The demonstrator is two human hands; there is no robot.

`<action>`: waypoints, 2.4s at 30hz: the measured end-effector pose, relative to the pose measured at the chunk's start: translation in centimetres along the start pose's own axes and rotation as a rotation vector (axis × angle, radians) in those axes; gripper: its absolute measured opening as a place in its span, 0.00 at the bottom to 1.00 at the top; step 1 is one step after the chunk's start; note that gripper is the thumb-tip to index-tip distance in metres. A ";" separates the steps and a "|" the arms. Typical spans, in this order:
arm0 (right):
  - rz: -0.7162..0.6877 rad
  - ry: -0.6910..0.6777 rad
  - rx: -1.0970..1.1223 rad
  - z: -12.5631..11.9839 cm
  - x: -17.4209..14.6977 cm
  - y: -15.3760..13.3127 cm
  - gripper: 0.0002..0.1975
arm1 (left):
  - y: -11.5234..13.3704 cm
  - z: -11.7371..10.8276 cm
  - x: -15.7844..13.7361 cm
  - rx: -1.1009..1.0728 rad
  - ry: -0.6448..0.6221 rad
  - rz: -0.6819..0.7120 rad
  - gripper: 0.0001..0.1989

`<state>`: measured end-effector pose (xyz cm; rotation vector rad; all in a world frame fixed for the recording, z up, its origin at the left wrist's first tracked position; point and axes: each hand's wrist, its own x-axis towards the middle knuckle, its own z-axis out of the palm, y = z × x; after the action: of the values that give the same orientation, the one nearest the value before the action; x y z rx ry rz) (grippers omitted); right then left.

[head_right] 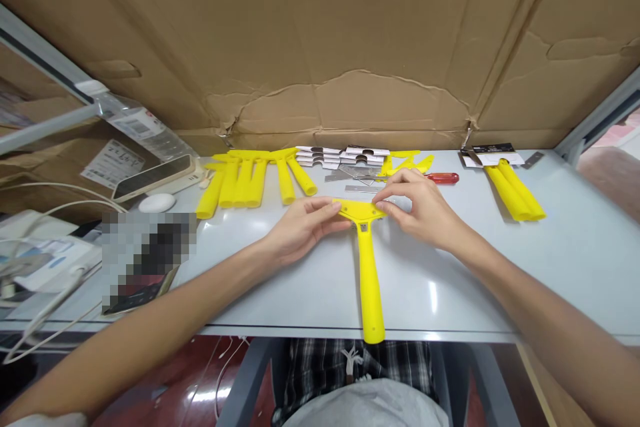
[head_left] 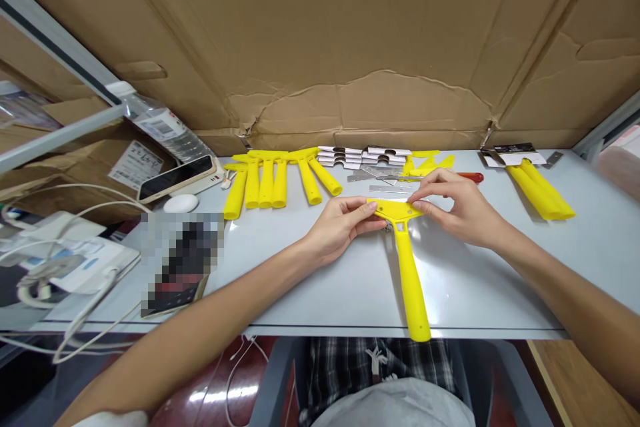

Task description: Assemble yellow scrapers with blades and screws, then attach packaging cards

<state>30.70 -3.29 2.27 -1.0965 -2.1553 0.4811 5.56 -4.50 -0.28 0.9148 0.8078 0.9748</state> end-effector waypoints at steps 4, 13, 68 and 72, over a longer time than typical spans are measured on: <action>0.176 -0.022 0.100 0.3 0.1 0.0 0.17 | 0.1 0.2 -0.1 -0.028 0.044 -0.008 0.08; 0.404 -0.234 0.463 0.1 0.2 -0.1 0.27 | 0.2 0.3 -0.4 -0.018 0.123 -0.011 0.17; 0.513 -0.420 0.894 4.0 -0.9 -1.3 0.22 | -0.5 2.1 -2.4 0.298 -0.044 -0.173 0.15; 0.545 -0.328 0.825 3.6 -0.8 -1.4 0.23 | -0.5 2.1 -2.4 0.286 -0.044 -0.165 0.14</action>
<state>27.77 -4.83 0.20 -1.1262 -1.5727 1.7116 6.78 -7.39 0.49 1.0914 0.9851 0.7036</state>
